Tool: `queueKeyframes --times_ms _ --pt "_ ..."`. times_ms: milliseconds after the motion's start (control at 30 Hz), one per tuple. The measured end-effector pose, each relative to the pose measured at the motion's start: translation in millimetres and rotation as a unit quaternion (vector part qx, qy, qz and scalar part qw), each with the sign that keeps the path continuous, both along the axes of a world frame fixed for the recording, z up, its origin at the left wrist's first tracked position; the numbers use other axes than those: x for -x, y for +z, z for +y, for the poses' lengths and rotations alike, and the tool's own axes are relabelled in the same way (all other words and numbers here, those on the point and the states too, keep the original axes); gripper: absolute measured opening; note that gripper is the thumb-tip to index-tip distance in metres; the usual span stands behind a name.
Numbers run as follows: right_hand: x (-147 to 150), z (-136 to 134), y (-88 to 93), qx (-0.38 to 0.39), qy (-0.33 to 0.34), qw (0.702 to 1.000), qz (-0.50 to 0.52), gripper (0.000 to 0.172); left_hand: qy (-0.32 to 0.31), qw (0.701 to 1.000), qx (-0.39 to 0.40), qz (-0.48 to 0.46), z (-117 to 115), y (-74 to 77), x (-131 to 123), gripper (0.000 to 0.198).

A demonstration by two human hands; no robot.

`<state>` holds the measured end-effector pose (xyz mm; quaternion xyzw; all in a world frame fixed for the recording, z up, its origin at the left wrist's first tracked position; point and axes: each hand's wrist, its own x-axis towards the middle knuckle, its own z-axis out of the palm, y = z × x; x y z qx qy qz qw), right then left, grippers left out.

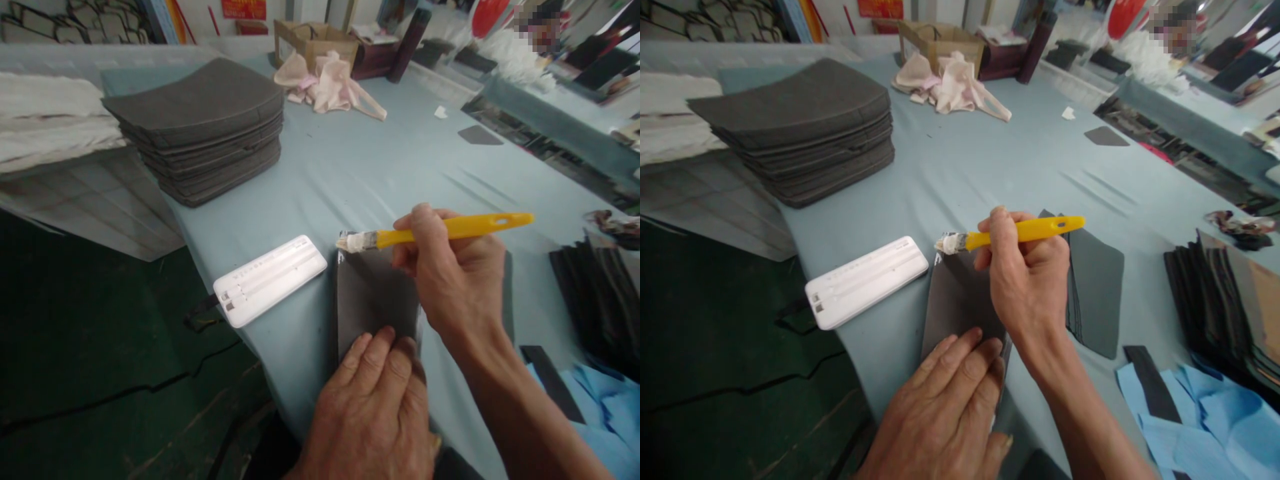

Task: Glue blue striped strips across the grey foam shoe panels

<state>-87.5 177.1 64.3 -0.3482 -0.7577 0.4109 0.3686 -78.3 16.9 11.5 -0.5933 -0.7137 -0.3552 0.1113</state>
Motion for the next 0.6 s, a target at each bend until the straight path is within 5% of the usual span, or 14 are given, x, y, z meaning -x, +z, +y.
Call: queueKeyframes --times_ms 233,600 --pt "-22.9 -26.3 12.7 0.019 0.02 0.999 -0.032 0.037 -0.004 1.0 -0.004 -0.015 -2.0 -4.8 -5.0 0.035" --pt "-43.9 -51.6 23.4 0.019 0.072 0.996 -0.046 0.045 -0.077 0.991 0.113 0.006 -6.3 3.4 -6.4 0.039"
